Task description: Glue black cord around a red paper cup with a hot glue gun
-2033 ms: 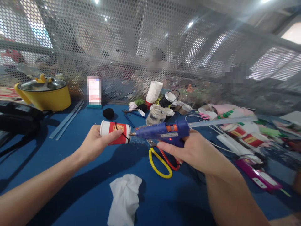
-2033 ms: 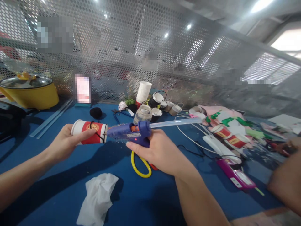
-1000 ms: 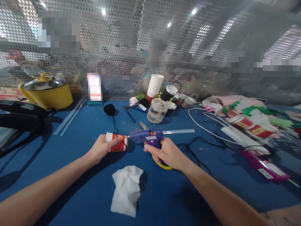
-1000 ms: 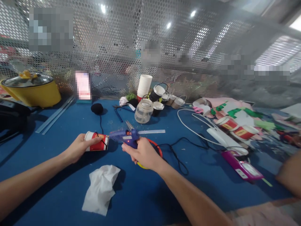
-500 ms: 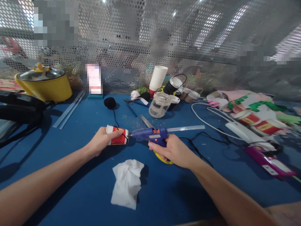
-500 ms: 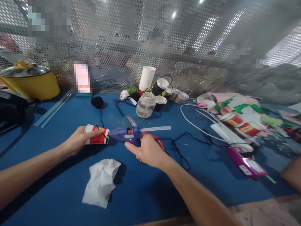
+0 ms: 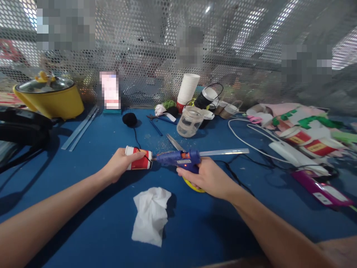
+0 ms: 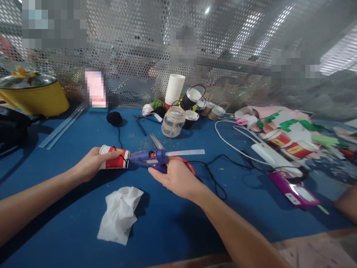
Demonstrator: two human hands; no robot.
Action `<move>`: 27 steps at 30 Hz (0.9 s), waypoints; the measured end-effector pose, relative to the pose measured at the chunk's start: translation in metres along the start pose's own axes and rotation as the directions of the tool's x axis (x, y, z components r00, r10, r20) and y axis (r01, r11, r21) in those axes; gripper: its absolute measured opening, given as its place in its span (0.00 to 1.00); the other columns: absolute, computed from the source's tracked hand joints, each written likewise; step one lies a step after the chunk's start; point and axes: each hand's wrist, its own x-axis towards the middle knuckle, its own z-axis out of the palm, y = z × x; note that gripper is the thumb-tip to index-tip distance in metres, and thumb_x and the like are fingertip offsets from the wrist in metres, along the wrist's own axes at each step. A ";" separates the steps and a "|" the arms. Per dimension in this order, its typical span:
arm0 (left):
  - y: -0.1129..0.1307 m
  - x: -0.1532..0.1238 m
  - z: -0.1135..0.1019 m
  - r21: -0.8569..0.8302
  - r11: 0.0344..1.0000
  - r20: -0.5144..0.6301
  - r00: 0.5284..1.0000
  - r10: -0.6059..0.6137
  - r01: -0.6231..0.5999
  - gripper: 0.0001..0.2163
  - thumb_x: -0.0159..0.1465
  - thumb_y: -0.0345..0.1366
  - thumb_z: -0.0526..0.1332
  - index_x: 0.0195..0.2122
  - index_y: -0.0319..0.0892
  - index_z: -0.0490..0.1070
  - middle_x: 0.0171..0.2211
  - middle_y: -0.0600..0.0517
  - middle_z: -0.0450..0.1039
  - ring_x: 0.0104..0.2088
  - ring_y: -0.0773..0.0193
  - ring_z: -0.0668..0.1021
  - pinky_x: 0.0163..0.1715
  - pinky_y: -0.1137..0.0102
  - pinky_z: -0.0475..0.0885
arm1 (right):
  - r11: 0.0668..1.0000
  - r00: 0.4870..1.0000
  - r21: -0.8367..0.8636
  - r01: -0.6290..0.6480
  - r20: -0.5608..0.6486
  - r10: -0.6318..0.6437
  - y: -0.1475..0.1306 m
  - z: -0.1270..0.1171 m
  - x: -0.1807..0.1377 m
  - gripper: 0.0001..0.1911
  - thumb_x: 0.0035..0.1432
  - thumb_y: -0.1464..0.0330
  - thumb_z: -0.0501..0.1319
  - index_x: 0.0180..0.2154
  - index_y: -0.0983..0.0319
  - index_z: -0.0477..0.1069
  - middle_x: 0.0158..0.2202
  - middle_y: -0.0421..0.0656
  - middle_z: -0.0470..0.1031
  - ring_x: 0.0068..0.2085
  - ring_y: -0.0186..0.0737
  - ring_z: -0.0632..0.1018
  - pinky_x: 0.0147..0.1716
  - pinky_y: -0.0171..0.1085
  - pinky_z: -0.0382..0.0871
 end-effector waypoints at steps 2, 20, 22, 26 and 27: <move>0.001 -0.001 0.000 -0.006 1.000 0.006 1.000 -0.002 0.002 0.11 0.45 0.41 0.65 0.20 0.37 0.72 0.19 0.51 0.74 0.20 0.64 0.74 0.24 0.72 0.67 | 1.000 1.000 -0.003 0.001 0.007 -0.001 0.000 0.000 0.000 0.13 0.51 0.63 0.55 0.19 0.60 0.58 0.12 0.34 0.60 0.15 0.31 0.64 0.16 0.30 0.59; -0.008 -0.006 -0.001 0.073 0.995 -0.009 0.997 0.070 -0.070 0.09 0.48 0.40 0.64 0.20 0.38 0.72 0.17 0.54 0.72 0.18 0.67 0.70 0.20 0.75 0.62 | 1.000 0.999 -0.014 -0.008 -0.053 0.007 0.005 0.001 0.009 0.13 0.52 0.62 0.54 0.24 0.64 0.66 0.13 0.36 0.62 0.16 0.32 0.68 0.19 0.32 0.63; -0.008 -0.005 -0.001 0.068 0.995 -0.007 0.997 0.071 -0.070 0.09 0.47 0.39 0.64 0.21 0.38 0.72 0.17 0.54 0.72 0.19 0.67 0.70 0.20 0.75 0.62 | 1.000 0.999 0.004 -0.019 -0.049 0.019 0.005 0.001 0.009 0.13 0.52 0.62 0.54 0.24 0.64 0.66 0.13 0.36 0.62 0.16 0.32 0.68 0.18 0.32 0.63; -0.006 -0.006 0.000 0.047 0.997 -0.021 0.998 0.062 -0.061 0.08 0.45 0.38 0.65 0.19 0.37 0.71 0.16 0.55 0.71 0.17 0.68 0.69 0.19 0.75 0.61 | 1.000 1.000 0.028 -0.004 -0.021 0.005 0.006 0.001 0.008 0.11 0.52 0.62 0.54 0.24 0.63 0.65 0.12 0.35 0.61 0.15 0.31 0.66 0.16 0.31 0.62; -0.006 -0.006 0.000 0.042 0.997 -0.020 0.998 0.060 -0.059 0.08 0.45 0.37 0.65 0.19 0.37 0.70 0.16 0.55 0.71 0.17 0.69 0.69 0.19 0.75 0.61 | 1.000 1.000 0.023 0.001 -0.021 0.000 0.005 0.000 0.008 0.11 0.51 0.62 0.55 0.24 0.63 0.65 0.12 0.35 0.61 0.15 0.31 0.66 0.16 0.31 0.61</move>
